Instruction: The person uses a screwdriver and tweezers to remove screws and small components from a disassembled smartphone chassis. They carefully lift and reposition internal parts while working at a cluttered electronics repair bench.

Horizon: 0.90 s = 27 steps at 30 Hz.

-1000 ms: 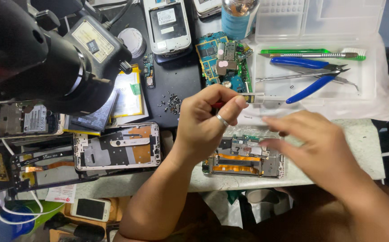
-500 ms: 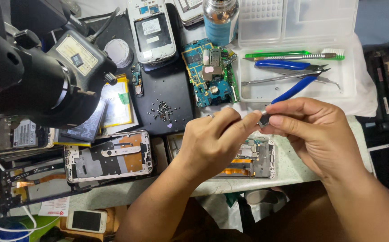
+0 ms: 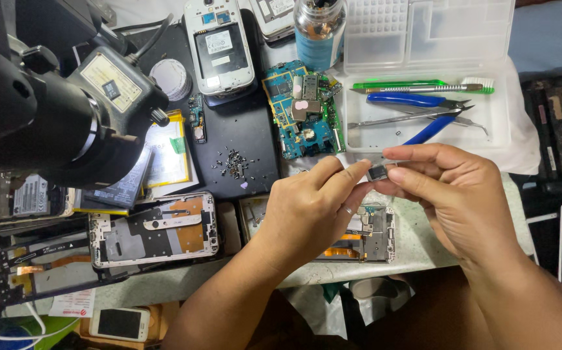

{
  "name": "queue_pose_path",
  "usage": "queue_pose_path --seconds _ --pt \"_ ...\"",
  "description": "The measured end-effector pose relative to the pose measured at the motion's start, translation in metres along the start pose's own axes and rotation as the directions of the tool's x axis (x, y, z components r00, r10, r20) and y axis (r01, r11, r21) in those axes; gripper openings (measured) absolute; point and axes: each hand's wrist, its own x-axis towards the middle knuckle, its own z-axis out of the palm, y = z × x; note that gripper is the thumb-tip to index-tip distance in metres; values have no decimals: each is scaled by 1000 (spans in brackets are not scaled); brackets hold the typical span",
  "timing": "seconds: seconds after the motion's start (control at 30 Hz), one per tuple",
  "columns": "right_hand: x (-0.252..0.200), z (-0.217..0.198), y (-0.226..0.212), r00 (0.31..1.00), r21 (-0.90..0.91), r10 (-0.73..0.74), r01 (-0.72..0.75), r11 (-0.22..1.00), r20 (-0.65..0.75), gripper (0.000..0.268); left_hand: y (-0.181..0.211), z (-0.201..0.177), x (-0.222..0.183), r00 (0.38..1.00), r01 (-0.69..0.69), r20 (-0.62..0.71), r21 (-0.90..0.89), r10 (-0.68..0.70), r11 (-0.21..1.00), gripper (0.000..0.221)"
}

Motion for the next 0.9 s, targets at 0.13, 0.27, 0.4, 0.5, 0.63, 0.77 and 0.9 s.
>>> queue_pose_path --seconds 0.13,0.27,0.4,0.5,0.63,0.77,0.9 --pt "3 0 2 1000 11 -1 1 1000 4 21 -1 2 -1 1000 7 -4 -6 -7 1000 29" --pt "4 0 3 999 23 47 -47 999 -10 21 0 1 -2 1000 15 -13 -11 -15 1000 28" --pt "7 -1 2 995 27 100 -99 995 -23 21 0 1 -2 1000 18 -14 -11 -19 1000 28" --pt "7 -2 2 993 10 115 -115 993 -36 21 1 1 -2 1000 23 -10 -16 -23 1000 27" --pt "8 -3 2 990 30 137 -137 990 -26 21 1 1 -1 999 28 -14 -34 -28 999 27" --pt "10 -4 3 989 35 150 -149 988 -20 21 1 1 -2 999 35 0 -48 -35 998 27" --pt "10 -4 4 991 31 131 -130 991 -13 19 1 1 -1 999 40 -1 -51 -40 998 27"
